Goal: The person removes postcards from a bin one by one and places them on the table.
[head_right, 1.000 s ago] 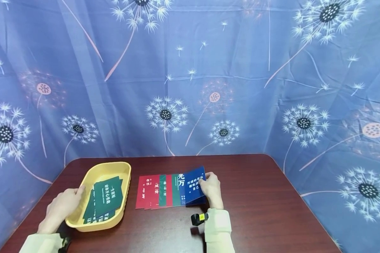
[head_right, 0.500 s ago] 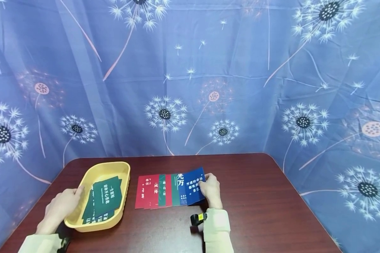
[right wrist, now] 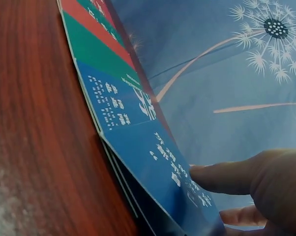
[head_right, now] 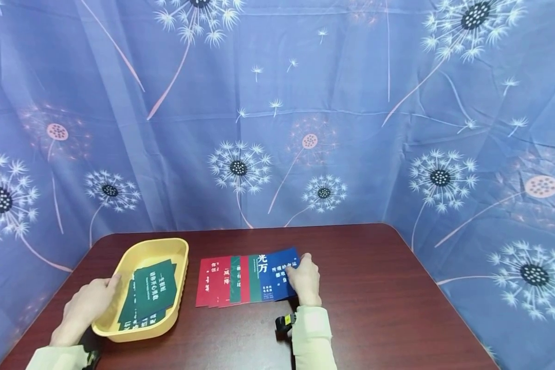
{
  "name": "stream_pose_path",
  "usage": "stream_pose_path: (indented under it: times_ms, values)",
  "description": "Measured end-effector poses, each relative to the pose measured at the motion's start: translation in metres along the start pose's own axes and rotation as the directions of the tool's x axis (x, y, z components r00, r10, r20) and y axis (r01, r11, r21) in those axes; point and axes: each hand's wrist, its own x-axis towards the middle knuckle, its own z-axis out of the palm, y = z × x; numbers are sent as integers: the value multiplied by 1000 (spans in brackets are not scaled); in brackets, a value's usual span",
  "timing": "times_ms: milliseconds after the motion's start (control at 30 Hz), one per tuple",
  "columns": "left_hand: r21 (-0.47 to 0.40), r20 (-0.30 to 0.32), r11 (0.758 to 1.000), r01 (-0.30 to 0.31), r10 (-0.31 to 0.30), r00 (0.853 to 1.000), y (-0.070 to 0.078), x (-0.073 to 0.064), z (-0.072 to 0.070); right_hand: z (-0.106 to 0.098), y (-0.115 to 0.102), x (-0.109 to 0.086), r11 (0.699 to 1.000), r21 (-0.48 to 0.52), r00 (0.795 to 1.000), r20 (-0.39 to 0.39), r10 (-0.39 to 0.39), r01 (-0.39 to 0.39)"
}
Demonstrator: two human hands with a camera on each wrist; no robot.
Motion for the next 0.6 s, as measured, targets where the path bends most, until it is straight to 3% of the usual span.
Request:
stream_pose_path:
  times_ms: [333, 600]
  values:
    - [-1, 3, 1000, 0, 0, 1000, 0, -1, 1, 8, 1, -3, 1000, -10, 999, 27, 28, -27]
    - [-7, 0, 1000, 7, -7, 1000, 1, 0, 0, 16, 0, -3, 997, -74, 1000, -15, 24, -25]
